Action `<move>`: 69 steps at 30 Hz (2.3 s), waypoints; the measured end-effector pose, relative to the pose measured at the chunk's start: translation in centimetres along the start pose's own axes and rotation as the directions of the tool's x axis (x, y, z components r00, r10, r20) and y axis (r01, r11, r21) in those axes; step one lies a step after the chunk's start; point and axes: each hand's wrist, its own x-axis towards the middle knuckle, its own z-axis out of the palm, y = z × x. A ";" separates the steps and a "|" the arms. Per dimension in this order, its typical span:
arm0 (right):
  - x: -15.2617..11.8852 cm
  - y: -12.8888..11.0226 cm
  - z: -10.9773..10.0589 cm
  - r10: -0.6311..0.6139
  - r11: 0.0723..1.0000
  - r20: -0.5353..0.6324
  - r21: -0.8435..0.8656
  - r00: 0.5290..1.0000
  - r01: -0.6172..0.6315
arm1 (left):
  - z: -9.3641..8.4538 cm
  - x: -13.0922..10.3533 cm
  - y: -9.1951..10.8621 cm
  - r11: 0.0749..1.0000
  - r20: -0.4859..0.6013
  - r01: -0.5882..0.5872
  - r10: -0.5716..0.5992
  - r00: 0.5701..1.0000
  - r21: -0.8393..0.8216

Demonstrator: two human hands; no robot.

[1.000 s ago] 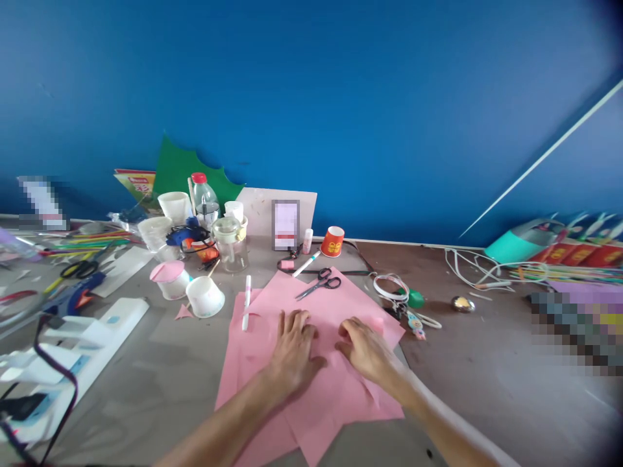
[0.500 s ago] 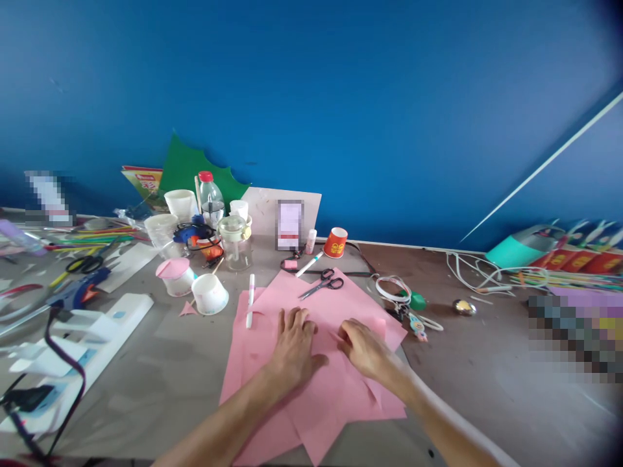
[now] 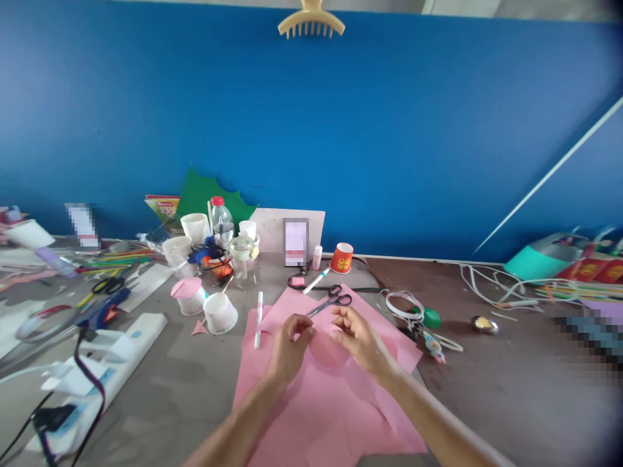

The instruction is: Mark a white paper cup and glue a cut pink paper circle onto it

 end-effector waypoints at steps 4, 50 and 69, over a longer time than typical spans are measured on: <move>0.8 0.7 1.0 0.095 0.960 -0.076 0.272 0.993 -0.071 | -0.4 0.4 0.4 0.989 -0.041 0.054 -0.060 0.997 -0.137; -0.1 2.2 1.5 -0.097 0.989 -0.065 0.105 0.993 0.104 | -0.9 0.0 -0.4 0.637 0.252 -0.559 0.511 0.822 0.531; -0.4 2.8 0.7 -0.298 0.941 0.097 -0.139 0.950 0.310 | -1.1 0.0 -0.1 0.548 0.285 -0.582 0.534 0.796 0.601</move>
